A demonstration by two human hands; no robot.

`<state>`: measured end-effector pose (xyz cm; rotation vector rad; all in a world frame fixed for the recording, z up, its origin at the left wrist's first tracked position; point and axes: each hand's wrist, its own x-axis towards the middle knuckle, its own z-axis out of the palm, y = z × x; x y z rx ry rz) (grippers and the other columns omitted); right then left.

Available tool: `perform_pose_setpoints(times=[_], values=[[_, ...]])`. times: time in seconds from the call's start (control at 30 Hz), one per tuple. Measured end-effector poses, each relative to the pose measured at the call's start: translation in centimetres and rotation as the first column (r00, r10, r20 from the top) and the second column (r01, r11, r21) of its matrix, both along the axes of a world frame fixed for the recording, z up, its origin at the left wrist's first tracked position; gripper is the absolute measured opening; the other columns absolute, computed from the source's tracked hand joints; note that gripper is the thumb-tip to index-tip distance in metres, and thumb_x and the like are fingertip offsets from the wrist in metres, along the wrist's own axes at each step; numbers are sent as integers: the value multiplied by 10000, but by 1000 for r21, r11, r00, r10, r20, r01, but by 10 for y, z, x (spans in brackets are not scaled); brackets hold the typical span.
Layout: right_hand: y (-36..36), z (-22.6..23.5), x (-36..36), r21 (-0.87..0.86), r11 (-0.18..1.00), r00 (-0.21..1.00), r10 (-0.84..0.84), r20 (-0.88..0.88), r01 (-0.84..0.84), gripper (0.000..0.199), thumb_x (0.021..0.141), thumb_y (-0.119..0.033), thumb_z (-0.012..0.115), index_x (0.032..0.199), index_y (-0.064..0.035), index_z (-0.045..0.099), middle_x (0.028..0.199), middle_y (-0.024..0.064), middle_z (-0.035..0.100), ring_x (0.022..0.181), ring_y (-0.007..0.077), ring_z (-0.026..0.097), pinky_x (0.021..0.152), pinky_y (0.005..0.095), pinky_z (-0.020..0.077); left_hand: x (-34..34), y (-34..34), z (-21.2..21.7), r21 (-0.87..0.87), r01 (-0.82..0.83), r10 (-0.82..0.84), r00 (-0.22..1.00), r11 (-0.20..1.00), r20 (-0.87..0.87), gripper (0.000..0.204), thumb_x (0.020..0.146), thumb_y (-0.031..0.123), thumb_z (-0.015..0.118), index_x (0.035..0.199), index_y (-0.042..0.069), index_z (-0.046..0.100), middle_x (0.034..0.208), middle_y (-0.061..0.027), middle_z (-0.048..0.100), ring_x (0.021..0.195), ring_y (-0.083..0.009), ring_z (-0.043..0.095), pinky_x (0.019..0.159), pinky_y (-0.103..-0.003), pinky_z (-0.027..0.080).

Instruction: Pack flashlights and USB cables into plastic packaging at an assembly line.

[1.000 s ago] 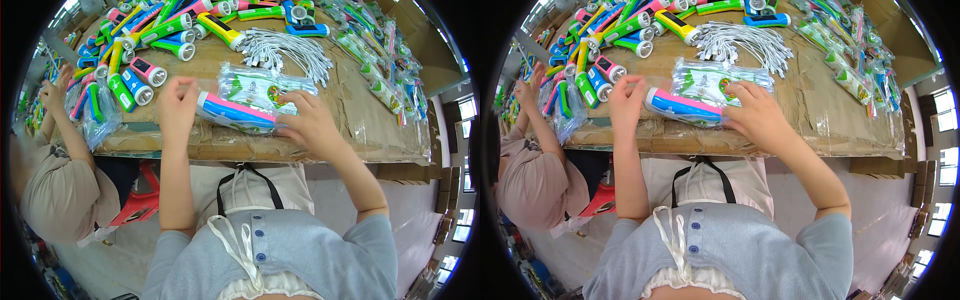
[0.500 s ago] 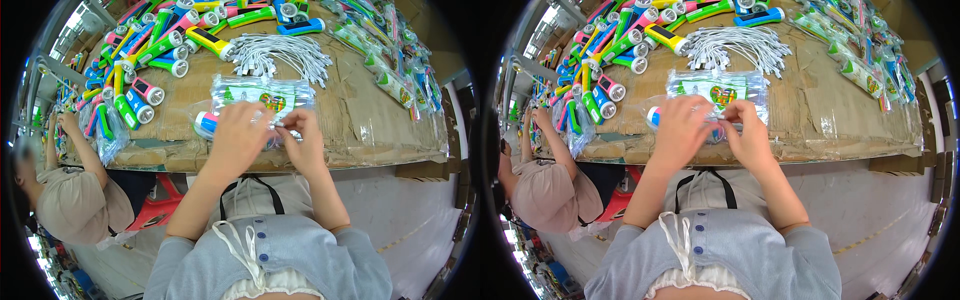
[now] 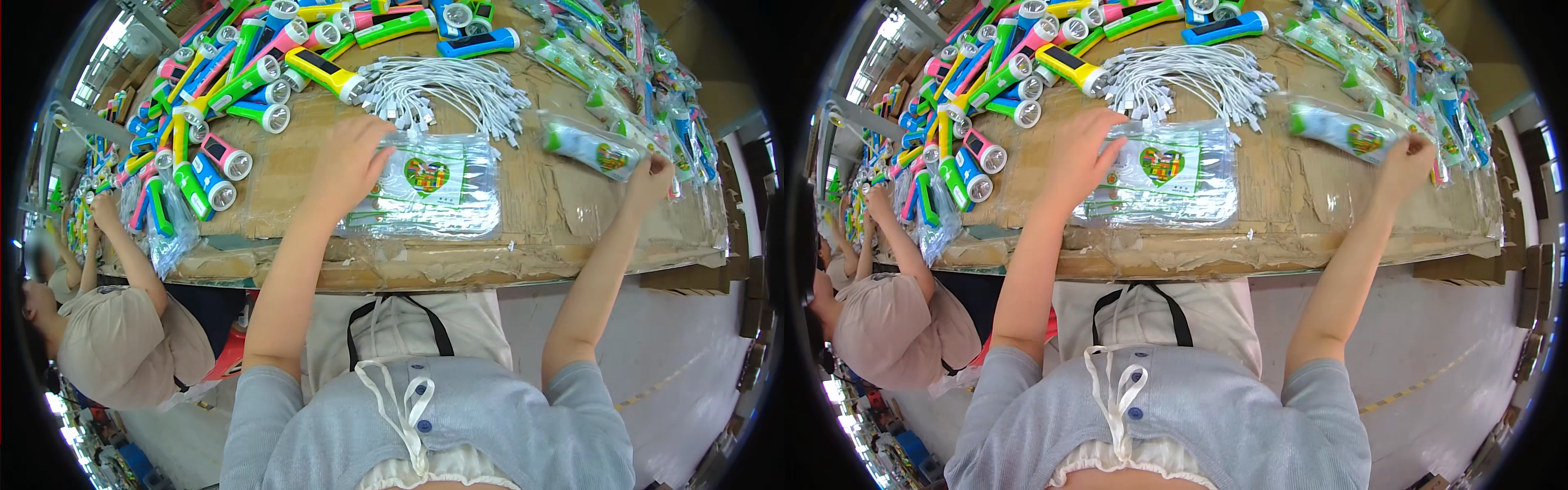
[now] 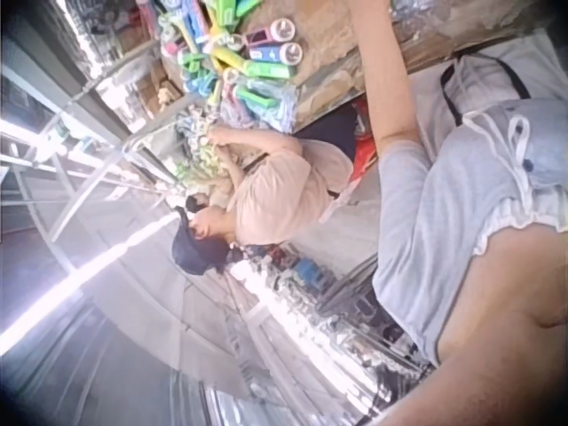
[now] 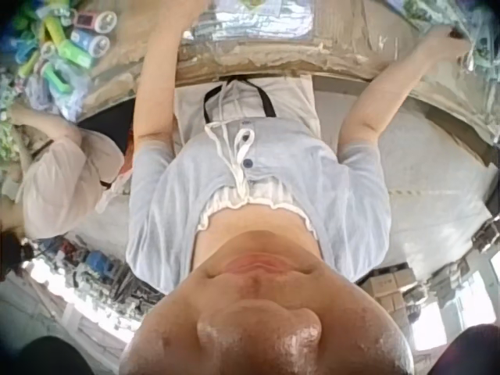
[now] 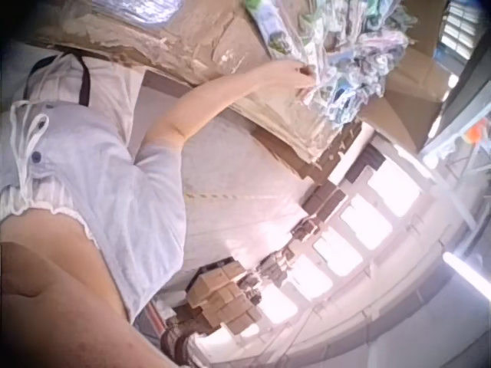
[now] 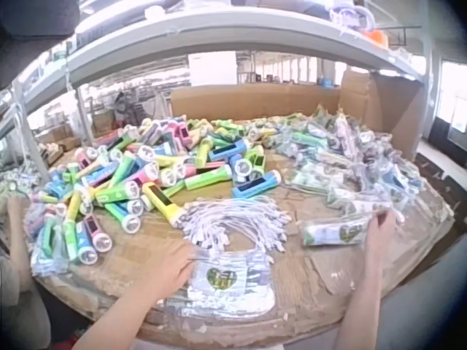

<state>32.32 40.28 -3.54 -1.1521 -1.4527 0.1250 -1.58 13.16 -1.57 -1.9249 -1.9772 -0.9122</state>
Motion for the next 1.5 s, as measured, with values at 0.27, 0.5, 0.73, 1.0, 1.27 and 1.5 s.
perform_pose_setpoints(times=[0.27, 0.5, 0.73, 1.0, 1.27, 1.5], values=[[-134, 37, -134, -340, 702, 720, 688, 92, -626, 145, 792, -83, 593, 927, -32, 581, 840, 88, 597, 845, 177, 578, 743, 312, 452, -9, 5, -21, -49, 32, -29, 997, 998, 65, 252, 685, 74, 679, 899, 97, 548, 914, -66, 528, 905, -275, 493, 781, -394, 365], [-156, -2, -202, -223, 546, 372, 764, 527, -808, 204, 747, -76, 655, 917, -23, 556, 881, 139, 576, 835, 318, 567, 702, 381, 459, -5, 7, -26, 5, 68, -68, 983, 998, 171, 224, 678, 61, 682, 865, 78, 560, 906, -58, 538, 915, -265, 499, 789, -373, 358], [-166, -7, -206, -190, 621, 430, 701, 569, -760, 247, 689, -92, 683, 875, -56, 525, 855, 103, 522, 831, 297, 517, 726, 386, 406, -8, 4, -26, -20, 62, -57, 979, 998, 197, 263, 675, 84, 699, 894, 75, 554, 854, -60, 552, 878, -259, 517, 775, -372, 359], [-173, -1, -203, -134, 660, 426, 612, 666, -739, 185, 708, -124, 666, 857, -118, 558, 844, 35, 549, 852, 233, 518, 712, 348, 363, -1, -1, -27, 32, 24, -27, 994, 999, 102, 176, 668, 92, 699, 795, 78, 577, 725, -41, 550, 781, -261, 518, 734, -376, 366], [-165, 25, -150, -224, 706, 430, 617, 659, -671, 143, 683, -116, 655, 804, -102, 580, 813, 22, 572, 843, 238, 543, 732, 370, 396, -23, -34, -26, 2, 10, -10, 986, 1000, 166, 113, 677, 62, 656, 695, 75, 545, 726, -61, 544, 778, -263, 534, 694, -364, 382], [-189, 35, -208, -290, 439, 267, 835, 481, -850, 137, 743, -134, 625, 858, -60, 619, 835, 92, 620, 807, 294, 584, 700, 378, 450, -16, -30, -24, 90, 85, -85, 996, 992, 1, 131, 692, 61, 643, 750, 69, 526, 719, -68, 533, 751, -259, 539, 676, -368, 380]])
